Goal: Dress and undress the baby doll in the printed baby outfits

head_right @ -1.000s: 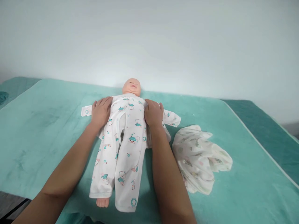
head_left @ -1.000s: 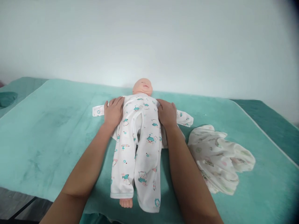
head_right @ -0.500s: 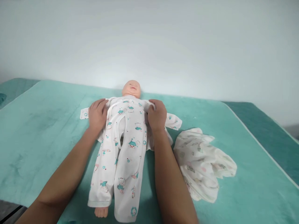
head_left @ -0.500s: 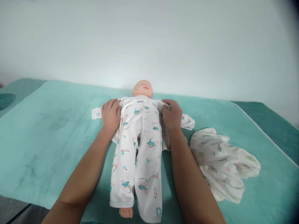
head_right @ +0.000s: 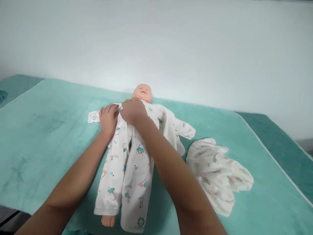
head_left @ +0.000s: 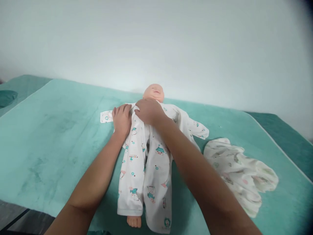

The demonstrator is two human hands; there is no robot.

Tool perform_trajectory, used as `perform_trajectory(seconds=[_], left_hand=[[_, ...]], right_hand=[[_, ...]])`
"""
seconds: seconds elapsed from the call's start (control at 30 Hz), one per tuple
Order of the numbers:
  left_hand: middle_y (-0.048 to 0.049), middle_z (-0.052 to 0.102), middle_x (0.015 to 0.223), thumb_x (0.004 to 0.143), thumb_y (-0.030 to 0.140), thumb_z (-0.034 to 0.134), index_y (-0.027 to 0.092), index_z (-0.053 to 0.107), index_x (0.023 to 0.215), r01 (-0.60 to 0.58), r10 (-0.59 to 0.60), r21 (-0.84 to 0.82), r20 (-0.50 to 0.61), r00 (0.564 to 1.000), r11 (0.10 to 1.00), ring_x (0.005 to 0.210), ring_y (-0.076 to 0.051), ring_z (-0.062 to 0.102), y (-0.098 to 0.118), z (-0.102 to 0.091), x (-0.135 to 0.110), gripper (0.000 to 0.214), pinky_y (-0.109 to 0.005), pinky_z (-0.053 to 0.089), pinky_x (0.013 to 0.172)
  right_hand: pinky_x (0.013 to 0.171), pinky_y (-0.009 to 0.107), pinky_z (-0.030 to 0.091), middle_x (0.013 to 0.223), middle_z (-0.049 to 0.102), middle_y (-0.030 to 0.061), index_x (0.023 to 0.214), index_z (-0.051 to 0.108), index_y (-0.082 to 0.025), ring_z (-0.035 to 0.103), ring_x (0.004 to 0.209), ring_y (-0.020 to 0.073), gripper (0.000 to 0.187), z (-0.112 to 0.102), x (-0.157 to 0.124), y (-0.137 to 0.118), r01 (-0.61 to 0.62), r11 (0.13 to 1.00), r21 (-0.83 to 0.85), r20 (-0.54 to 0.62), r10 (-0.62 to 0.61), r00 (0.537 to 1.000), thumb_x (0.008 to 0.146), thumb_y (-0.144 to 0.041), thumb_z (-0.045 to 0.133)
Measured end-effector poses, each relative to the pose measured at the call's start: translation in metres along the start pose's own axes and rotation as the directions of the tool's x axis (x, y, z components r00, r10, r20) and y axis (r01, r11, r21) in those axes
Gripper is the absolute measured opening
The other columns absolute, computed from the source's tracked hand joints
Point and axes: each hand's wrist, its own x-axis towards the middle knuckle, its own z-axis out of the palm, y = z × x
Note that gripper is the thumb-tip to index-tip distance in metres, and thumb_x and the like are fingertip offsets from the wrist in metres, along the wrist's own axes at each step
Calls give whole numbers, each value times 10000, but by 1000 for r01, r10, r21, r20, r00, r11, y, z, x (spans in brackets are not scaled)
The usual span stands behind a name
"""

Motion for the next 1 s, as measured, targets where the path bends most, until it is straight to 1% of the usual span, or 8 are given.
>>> perform_trajectory(seconds=[0.07, 0.17, 0.33, 0.47, 0.67, 0.8, 0.87, 1.0], left_hand=[[-50, 650, 1389, 1006, 198, 393, 301, 628, 1311, 21, -22, 16, 27, 999, 1000, 1308, -237, 545, 0, -1, 1, 398, -478, 254, 1220], [-38, 644, 1396, 1009, 207, 388, 328, 649, 1286, 14, -16, 42, 51, 999, 999, 1310, -242, 540, 0, -1, 1, 400, -498, 245, 1223], [-43, 633, 1398, 990, 193, 420, 331, 662, 1291, -22, 19, 75, 39, 999, 997, 1314, -265, 528, 1, -3, -2, 410, -523, 264, 1208], [-46, 633, 1392, 996, 177, 390, 318, 613, 1364, -37, 34, 74, 36, 999, 997, 1278, -261, 542, 3, -7, -2, 453, -484, 343, 1149], [-42, 674, 1324, 992, 178, 405, 294, 644, 1313, 21, -22, 20, 42, 999, 1000, 1184, -253, 604, -4, -17, 1, 416, -430, 418, 1056], [-42, 716, 1234, 964, 151, 418, 269, 698, 1226, 106, -103, -68, 45, 994, 992, 1106, -234, 656, -14, -17, 2, 401, -388, 473, 981], [-40, 728, 1208, 933, 117, 421, 261, 719, 1190, 141, -135, -106, 58, 989, 984, 1078, -227, 672, -17, -16, 3, 418, -373, 497, 941], [-42, 748, 1167, 870, 64, 424, 256, 748, 1130, 178, -169, -105, 89, 982, 978, 1089, -232, 679, -17, -15, 4, 458, -381, 505, 959]], right_hand=[[919, 451, 487, 1192, 690, 167, 1136, 675, -156, 618, 1100, 334, 291, -1, 21, -7, -44, 997, -63, 153, 53, 987, 961, -247, 462], [804, 430, 501, 1235, 654, 205, 1262, 610, -132, 650, 1030, 341, 364, 1, 41, -13, -141, 985, -98, 241, 161, 957, 942, -271, 507], [829, 416, 476, 1159, 690, 187, 1243, 600, -144, 662, 1044, 340, 420, 3, 31, -5, -146, 986, -79, 191, 159, 969, 875, -347, 597], [752, 364, 457, 1104, 713, 125, 1103, 641, -201, 670, 977, 295, 321, 2, 15, 9, -162, 986, -46, 123, 167, 978, 821, -353, 618], [673, 344, 418, 1111, 719, 78, 1109, 668, -249, 656, 943, 275, 306, -15, 7, 18, -195, 981, 11, 162, 191, 968, 815, -326, 629], [677, 344, 421, 1112, 741, 41, 1173, 677, -295, 657, 922, 267, 378, -29, -6, 38, -306, 947, 99, 189, 285, 940, 798, -340, 649], [676, 348, 426, 1111, 750, 45, 1183, 684, -297, 660, 873, 263, 409, -33, -14, 50, -346, 928, 139, 158, 324, 933, 778, -346, 665], [706, 365, 444, 1109, 756, 70, 1201, 701, -282, 657, 837, 277, 461, -37, -23, 62, -337, 927, 165, 93, 326, 941, 744, -340, 670]])
